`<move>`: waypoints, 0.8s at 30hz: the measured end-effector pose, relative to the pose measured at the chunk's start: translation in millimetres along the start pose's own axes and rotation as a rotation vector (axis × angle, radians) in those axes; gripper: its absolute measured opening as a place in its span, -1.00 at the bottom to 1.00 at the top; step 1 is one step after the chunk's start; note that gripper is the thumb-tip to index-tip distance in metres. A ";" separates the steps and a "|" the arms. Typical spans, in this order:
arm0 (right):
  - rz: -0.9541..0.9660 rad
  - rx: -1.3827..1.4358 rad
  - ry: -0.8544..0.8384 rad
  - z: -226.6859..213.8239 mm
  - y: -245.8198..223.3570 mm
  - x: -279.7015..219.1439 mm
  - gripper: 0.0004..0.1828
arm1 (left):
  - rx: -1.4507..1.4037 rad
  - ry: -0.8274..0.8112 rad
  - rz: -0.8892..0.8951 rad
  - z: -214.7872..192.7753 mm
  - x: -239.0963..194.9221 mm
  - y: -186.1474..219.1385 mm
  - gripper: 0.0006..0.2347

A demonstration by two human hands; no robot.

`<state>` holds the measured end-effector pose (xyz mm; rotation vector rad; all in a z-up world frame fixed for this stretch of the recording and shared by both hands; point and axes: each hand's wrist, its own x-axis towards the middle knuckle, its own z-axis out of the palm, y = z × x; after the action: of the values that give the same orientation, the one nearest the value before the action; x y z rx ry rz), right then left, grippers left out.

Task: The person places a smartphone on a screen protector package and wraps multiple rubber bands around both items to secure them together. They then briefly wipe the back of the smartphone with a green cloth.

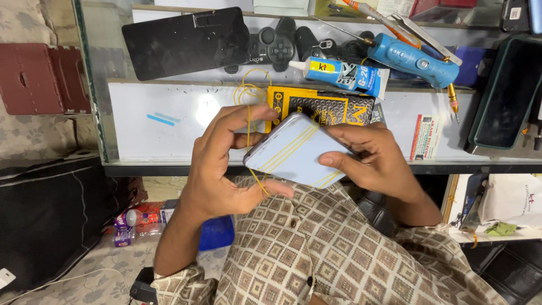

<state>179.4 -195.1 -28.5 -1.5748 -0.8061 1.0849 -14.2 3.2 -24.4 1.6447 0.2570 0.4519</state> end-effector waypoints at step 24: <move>0.010 -0.113 -0.096 6.5 -1.7 21.8 -0.67 | 0.890 -0.193 0.265 -3.3 14.1 56.0 -0.52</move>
<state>181.5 -172.8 -32.8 -1.6319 -0.9397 1.1460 -8.4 5.0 33.1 2.5977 0.0894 0.3919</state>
